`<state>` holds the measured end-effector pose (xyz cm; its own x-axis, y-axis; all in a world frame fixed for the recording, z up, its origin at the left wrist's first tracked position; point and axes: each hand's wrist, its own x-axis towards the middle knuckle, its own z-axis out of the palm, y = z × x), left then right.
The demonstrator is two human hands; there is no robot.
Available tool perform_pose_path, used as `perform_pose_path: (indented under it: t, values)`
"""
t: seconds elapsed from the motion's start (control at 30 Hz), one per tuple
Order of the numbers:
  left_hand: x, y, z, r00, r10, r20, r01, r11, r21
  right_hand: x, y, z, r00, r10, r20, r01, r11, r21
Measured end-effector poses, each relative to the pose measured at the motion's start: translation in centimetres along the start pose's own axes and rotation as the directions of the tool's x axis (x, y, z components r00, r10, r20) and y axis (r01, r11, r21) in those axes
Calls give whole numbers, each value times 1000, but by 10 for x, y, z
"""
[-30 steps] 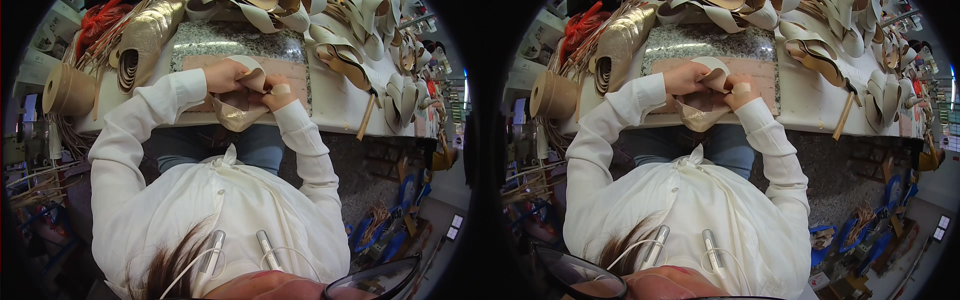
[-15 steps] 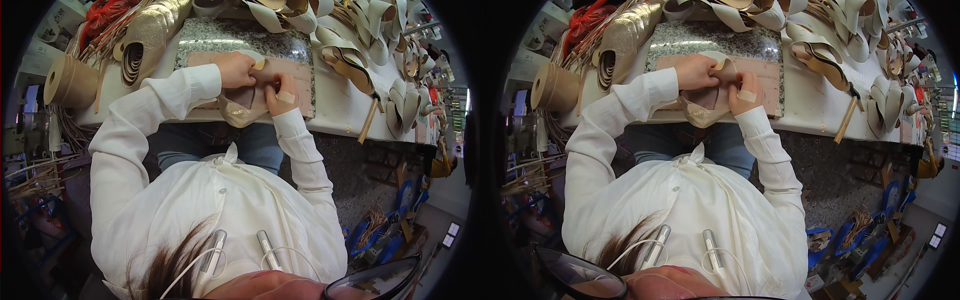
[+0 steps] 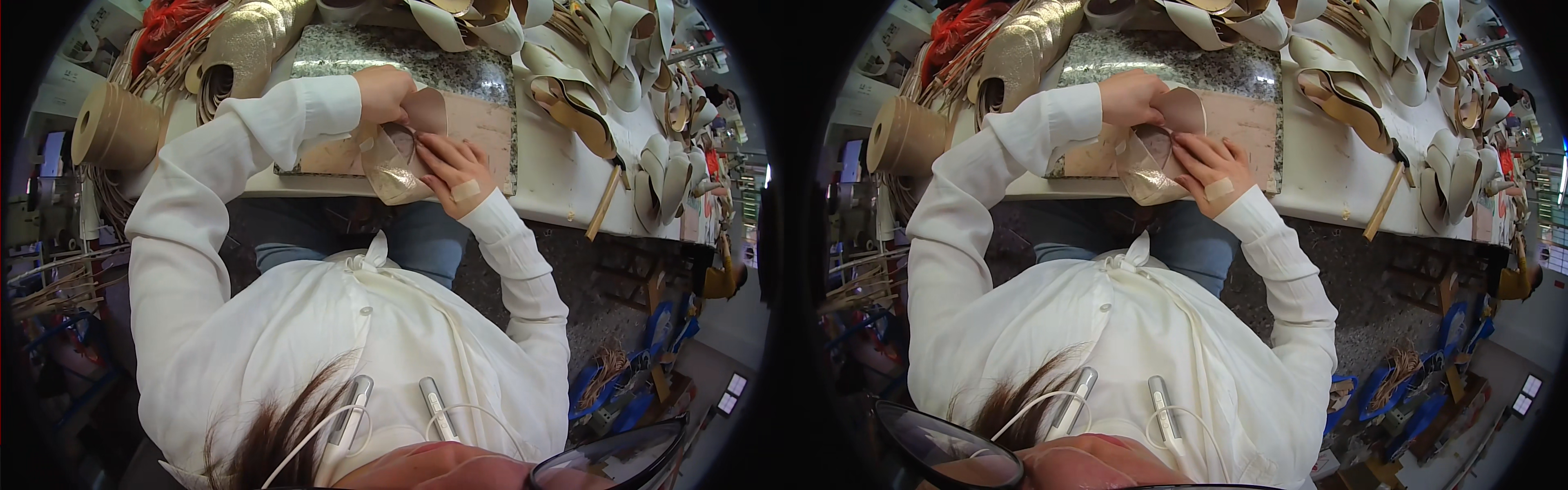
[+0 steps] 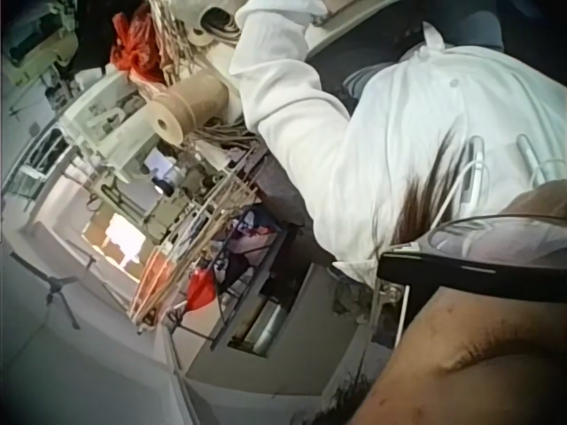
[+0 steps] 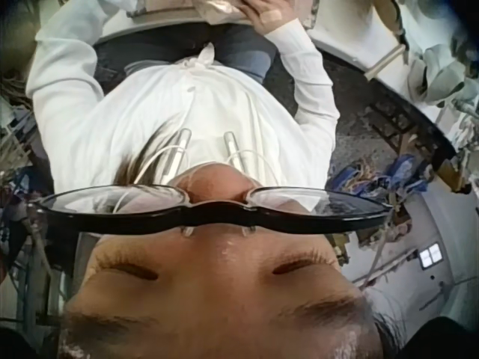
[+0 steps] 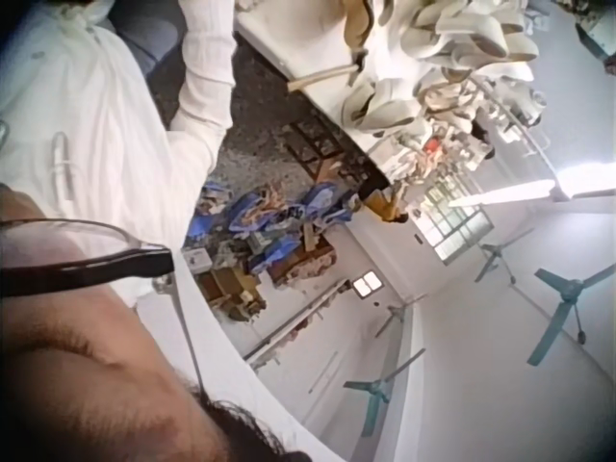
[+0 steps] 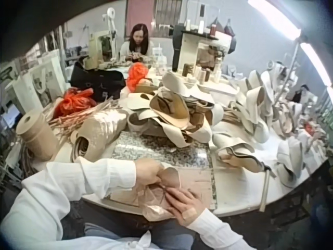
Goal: Assembling shoe components by applying adhesive and fitting the upper and insole together at a workbench.
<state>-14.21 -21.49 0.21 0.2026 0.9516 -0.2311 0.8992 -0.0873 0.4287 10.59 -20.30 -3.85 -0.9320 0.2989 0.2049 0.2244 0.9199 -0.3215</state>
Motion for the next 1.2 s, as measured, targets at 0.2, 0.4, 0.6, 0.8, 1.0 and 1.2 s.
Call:
perform_pose_path:
  t: [0.2,0.4,0.6,0.8,1.0,1.2]
  values:
    - [1,2,0,1000,-2,-10,2,1000,11,18,5,-14,998,7,59,-10,999,52]
    - [-14,11,13,974,33,-224,12,980,198,33,17,-6,998,21,52,-25,997,73]
    - [-27,-8,9,983,-107,-152,107,994,-11,40,30,11,997,11,-78,1,989,150]
    - [-27,-21,2,984,-178,-16,170,960,-222,46,39,12,998,-5,-59,15,985,173]
    - [-26,-15,0,978,-209,-15,204,966,-157,62,43,2,993,-5,121,-14,988,155]
    - [-46,-19,13,980,-110,-167,103,993,-50,56,31,0,988,150,21,-152,981,119]
